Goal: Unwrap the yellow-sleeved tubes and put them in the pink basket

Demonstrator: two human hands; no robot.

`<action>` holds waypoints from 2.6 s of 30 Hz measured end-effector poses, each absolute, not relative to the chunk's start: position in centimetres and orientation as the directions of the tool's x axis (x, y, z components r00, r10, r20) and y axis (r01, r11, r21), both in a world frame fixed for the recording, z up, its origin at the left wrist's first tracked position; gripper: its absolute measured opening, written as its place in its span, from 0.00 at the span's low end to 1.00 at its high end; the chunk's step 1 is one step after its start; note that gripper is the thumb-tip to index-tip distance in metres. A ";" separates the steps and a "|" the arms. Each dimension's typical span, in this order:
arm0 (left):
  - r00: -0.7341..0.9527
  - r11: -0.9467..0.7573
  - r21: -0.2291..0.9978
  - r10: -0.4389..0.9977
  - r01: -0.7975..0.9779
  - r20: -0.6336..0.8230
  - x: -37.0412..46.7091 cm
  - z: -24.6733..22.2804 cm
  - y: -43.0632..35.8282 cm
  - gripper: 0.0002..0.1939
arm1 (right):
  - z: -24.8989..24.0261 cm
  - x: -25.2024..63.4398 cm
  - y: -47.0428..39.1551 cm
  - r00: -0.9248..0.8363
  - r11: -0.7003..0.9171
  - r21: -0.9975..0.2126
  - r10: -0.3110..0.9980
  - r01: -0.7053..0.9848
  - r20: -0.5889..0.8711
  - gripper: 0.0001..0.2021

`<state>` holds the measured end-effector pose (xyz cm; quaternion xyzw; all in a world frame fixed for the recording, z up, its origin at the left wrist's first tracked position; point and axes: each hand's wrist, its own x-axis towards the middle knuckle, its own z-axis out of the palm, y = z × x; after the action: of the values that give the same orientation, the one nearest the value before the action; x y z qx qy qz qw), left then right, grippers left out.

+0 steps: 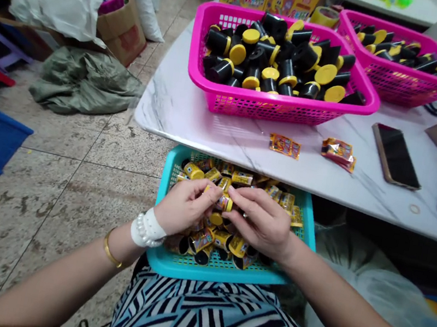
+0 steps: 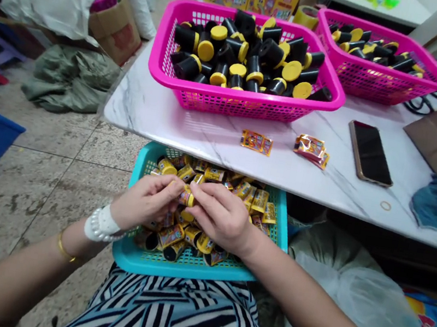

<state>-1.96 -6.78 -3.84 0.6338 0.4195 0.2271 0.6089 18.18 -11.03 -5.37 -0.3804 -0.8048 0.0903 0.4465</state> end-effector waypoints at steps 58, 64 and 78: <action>0.629 0.580 0.811 0.601 0.083 -0.494 -1.1 -4.1 -8.3 0.24 | -3.4 19.8 -9.7 -0.238 0.339 -0.933 0.923 0.122 0.304 0.13; 0.380 -0.086 0.910 0.921 0.406 -0.082 -2.0 -3.4 -7.2 0.30 | -1.7 26.7 -3.6 0.021 0.213 -0.392 0.857 0.895 0.515 0.09; 0.371 0.253 0.950 0.912 -0.181 -0.172 1.9 -2.3 -4.5 0.16 | -1.8 19.7 -8.7 -0.228 0.516 -0.258 0.699 0.817 0.678 0.06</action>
<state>1.90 -4.53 -2.27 0.4635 0.3946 0.3984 0.6861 19.70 -8.67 -1.83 -0.4858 -0.7798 -0.0762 0.3874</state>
